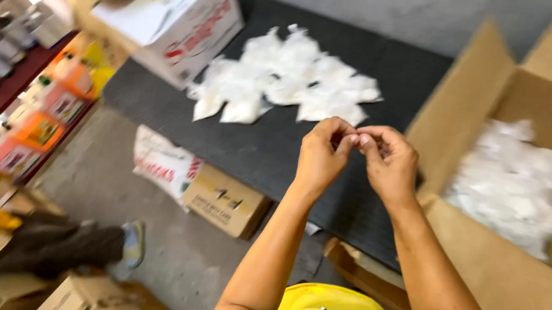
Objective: Packing small bags of white powder into a cardboard box.
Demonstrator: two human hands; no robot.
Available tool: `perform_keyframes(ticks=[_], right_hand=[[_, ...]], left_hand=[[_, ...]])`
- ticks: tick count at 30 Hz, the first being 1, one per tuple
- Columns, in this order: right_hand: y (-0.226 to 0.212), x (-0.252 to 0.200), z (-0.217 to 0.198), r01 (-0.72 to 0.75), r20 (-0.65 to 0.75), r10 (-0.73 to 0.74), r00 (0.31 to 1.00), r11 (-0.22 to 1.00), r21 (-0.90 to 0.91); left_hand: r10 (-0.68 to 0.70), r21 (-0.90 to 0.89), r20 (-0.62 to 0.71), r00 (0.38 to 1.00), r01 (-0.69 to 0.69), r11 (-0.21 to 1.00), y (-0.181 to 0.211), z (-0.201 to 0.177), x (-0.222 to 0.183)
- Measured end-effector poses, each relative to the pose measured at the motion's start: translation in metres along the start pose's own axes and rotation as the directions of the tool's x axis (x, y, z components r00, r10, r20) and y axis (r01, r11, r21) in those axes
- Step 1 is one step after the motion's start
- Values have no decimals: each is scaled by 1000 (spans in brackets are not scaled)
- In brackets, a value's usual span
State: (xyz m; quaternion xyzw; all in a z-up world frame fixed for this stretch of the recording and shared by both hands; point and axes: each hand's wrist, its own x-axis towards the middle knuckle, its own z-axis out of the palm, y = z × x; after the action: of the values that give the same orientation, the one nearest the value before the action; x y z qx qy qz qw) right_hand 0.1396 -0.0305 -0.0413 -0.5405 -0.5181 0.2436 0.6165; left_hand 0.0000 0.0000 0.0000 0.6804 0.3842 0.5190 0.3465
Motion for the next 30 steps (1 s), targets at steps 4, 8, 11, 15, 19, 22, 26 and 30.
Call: perform_keyframes(ticks=[4,8,11,15,19,22,26,30], right_hand=[[-30,-5,85,24,95,-25,995,1000,14],[-29,-15,165,-7,204,2,979,1000,22],[-18,-26,217,3,261,-7,965,1000,15],[-9,-36,257,18,350,4,937,998,-61],[15,-26,267,30,407,51,912,981,-191],[49,-8,273,18,412,82,907,972,-233],[99,24,287,-12,395,134,909,955,-296],[150,60,306,-34,401,162,902,951,-307]], left_hand=[[-62,48,-88,994,66,997,-27,-79,-4],[-90,120,-190,978,114,986,-63,-150,-16],[-131,191,-235,963,178,965,-85,-196,-27],[-261,258,-274,926,332,907,-113,-231,-37],[-327,280,-244,913,390,877,-161,-228,-35],[-355,310,-201,913,403,861,-204,-217,-22],[-463,363,-146,874,483,797,-254,-205,14],[-489,436,-154,859,503,746,-323,-195,54]])
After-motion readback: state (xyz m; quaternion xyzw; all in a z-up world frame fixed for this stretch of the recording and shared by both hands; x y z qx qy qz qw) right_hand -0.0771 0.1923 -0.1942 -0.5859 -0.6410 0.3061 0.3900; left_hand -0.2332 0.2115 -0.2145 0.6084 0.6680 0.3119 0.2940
